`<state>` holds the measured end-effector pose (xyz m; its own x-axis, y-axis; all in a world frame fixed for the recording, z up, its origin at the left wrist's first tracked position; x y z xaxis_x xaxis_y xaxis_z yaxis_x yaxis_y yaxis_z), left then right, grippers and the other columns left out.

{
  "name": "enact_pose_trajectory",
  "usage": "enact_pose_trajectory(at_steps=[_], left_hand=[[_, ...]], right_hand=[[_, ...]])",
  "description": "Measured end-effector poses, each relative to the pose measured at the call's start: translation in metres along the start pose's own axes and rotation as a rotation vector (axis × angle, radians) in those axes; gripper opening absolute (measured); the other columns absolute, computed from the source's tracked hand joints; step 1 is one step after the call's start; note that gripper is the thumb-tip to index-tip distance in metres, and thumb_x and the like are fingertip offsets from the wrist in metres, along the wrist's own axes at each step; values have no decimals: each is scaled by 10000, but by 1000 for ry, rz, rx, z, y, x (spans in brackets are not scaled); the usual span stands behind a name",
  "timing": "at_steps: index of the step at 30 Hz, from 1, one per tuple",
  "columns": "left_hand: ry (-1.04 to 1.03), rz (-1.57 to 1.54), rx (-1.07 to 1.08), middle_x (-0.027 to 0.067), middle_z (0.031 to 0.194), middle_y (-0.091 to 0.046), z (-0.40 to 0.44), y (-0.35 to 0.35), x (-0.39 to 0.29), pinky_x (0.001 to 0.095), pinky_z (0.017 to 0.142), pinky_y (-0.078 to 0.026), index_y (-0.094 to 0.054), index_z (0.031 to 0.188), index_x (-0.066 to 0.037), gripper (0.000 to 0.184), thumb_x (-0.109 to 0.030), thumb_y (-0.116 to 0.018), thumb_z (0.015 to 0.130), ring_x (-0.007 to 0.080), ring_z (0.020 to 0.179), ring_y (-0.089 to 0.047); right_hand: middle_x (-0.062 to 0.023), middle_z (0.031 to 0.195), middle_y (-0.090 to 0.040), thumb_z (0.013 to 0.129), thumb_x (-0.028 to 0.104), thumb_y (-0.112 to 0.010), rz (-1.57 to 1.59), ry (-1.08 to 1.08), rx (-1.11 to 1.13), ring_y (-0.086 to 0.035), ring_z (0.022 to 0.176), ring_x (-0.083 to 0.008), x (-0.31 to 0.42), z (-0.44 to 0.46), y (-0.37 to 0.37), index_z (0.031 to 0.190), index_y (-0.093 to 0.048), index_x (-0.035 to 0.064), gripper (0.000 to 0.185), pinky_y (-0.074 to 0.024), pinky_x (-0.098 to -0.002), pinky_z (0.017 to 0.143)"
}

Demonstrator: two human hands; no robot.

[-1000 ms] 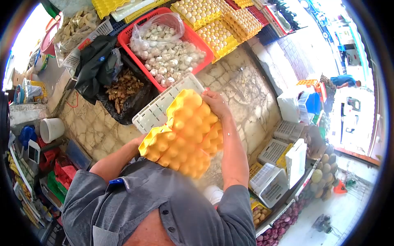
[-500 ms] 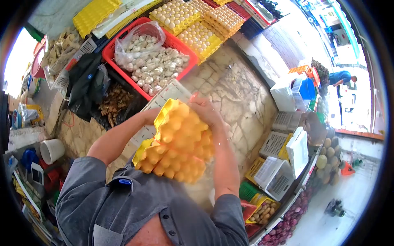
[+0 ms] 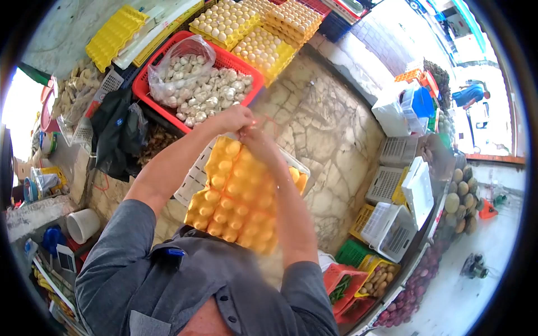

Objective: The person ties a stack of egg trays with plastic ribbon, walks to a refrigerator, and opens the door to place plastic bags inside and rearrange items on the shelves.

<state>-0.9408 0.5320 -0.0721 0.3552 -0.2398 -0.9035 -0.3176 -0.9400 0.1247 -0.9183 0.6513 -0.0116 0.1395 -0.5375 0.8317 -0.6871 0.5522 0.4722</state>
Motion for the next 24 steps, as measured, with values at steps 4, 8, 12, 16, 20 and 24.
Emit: enact_pose_trajectory(at_steps=[4,8,12,16,20,24], left_hand=[[-147,249,-113,127,785,-696,-28,1,-36,415,666,-507,-686,836,-14,242,-249,-650,880,274,746,-680],[-310,428,-324,155,786,-676,-76,-15,-72,399,655,-519,-656,868,-22,187,-208,-664,883,308,697,-661],[-281,378,-247,170,821,-679,-103,-39,-67,410,712,-508,-678,899,-33,174,-204,-670,867,330,777,-664],[-329,341,-352,172,840,-687,-111,-35,-69,409,711,-507,-702,913,-35,181,-206,-689,855,328,783,-669],[-101,305,-324,158,817,-686,-105,-20,-64,378,711,-509,-729,898,-39,177,-206,-705,845,268,757,-672],[-266,358,-287,126,755,-682,-102,-21,-69,350,694,-509,-740,906,-30,188,-203,-699,844,209,716,-657]], right_hand=[[-35,813,-669,915,198,-644,228,65,-28,-609,713,-102,-56,8,-5,960,-688,-10,218,-476,-255,642],[-41,795,-657,925,158,-635,683,-341,-64,-585,684,-86,-44,-6,6,946,-672,-27,189,-454,-228,604],[-77,776,-659,928,184,-594,396,-154,-62,-612,668,-151,-55,8,18,982,-670,-23,227,-495,-288,636],[-125,811,-687,973,167,-501,179,-59,-193,-650,720,-187,-17,4,27,1025,-660,-33,261,-519,-329,723],[-127,920,-719,995,130,-473,309,40,-240,-671,820,-190,3,-22,33,1049,-664,-25,252,-515,-337,796],[-118,969,-705,1021,166,-482,863,68,-373,-658,872,-194,11,-54,28,1016,-665,-16,257,-513,-339,821]])
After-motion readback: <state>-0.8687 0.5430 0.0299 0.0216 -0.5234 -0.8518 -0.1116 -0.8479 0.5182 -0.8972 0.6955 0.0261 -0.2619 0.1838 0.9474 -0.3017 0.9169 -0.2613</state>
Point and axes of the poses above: each hand's wrist, its own z-axis towards the middle knuckle, its own y-axis out of the back of the hand, x = y × z, the point moved 7 cm from there along z, towards the middle knuckle
